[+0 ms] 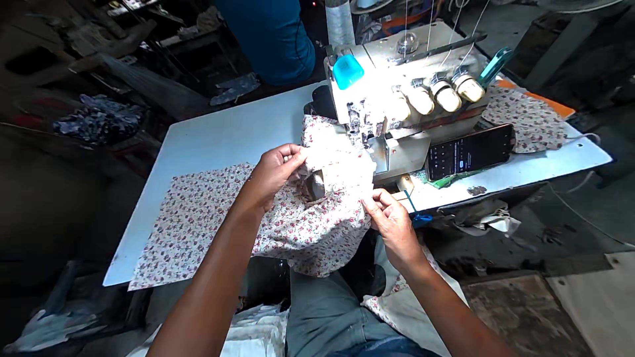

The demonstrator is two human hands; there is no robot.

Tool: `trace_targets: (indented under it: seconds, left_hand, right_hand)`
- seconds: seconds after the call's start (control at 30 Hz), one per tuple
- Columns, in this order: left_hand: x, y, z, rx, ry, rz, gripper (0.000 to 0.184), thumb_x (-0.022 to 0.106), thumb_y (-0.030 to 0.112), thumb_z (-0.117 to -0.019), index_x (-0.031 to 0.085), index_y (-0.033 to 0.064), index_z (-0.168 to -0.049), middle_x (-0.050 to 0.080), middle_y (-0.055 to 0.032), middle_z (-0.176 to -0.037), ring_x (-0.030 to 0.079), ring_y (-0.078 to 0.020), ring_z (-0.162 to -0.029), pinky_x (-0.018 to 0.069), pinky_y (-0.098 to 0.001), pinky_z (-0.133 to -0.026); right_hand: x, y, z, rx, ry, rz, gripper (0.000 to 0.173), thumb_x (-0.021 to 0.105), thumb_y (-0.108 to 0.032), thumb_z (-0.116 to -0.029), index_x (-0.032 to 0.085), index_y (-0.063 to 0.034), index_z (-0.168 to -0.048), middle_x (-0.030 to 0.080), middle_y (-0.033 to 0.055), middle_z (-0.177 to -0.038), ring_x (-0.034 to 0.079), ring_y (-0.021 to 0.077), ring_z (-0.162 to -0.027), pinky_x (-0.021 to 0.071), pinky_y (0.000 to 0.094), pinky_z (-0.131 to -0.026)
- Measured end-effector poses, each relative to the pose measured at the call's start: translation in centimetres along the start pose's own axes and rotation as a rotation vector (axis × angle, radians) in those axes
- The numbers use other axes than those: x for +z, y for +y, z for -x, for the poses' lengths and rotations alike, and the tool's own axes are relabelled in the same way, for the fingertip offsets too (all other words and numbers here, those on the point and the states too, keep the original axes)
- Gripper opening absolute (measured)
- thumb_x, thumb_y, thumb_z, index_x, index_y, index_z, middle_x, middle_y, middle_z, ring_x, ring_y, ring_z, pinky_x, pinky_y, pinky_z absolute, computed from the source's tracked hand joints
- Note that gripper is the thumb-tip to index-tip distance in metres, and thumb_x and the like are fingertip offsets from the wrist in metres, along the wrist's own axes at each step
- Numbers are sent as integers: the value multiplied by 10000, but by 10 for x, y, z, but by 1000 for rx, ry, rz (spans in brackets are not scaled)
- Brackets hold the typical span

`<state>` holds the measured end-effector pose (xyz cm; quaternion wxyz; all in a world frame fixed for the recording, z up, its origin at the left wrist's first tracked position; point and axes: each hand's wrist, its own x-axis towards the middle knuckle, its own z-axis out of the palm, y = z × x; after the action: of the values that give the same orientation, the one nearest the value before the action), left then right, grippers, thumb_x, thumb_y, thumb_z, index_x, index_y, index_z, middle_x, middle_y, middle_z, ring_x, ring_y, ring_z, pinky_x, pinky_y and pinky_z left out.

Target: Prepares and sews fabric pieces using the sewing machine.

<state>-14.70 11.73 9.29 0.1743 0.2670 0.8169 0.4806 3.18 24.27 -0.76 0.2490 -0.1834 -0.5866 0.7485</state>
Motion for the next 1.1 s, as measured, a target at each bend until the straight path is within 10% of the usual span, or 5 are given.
trace_targets:
  seconds: [0.13, 0.23, 0.77, 0.9, 1.1]
  left_hand:
    - [28, 16, 43, 596, 140, -684, 221, 561, 149, -1040, 677, -37, -1071, 655, -192, -927, 657, -315, -795, 539, -458, -685]
    - [74, 9, 89, 810, 162, -900, 185, 613, 152, -971, 768, 58, -1009, 664, -122, -731, 601, -253, -506, 442, -355, -418]
    - [103, 35, 33, 562, 267, -992, 168, 630, 178, -975, 749, 68, -1017, 643, -98, -766, 600, -247, -570, 391, -366, -461]
    - [108, 19, 49, 572, 322, -946, 272, 641, 150, -964, 757, 122, -1208, 729, -97, -947, 644, -232, -677, 458, -352, -559]
    - [101, -32, 48, 726, 335, -749, 353, 674, 108, -961, 679, 88, -1313, 643, -149, -1307, 585, -284, -1230, 410, -419, -1094]
  right_hand:
    - [-1, 4, 3, -27, 5, 39, 115, 574, -111, -1036, 639, -37, -1095, 674, -31, -785, 622, -1, -696, 516, 179, -667]
    - [-9, 3, 14, -68, -4, 92, 161, 543, -92, -1032, 650, 3, -1106, 684, -44, -820, 597, -54, -714, 484, 128, -673]
    - [-15, -2, -20, -184, 24, 90, 161, 619, -54, -986, 700, 46, -1084, 743, 19, -924, 689, -34, -837, 568, 128, -797]
    - [-15, 2, -24, -281, 75, 136, 122, 664, -54, -947, 735, 34, -994, 704, 58, -975, 670, 8, -884, 565, 145, -820]
    - [-23, -1, -18, -221, 42, 110, 154, 682, -59, -951, 740, 7, -1077, 712, 42, -980, 684, 32, -816, 592, 169, -763]
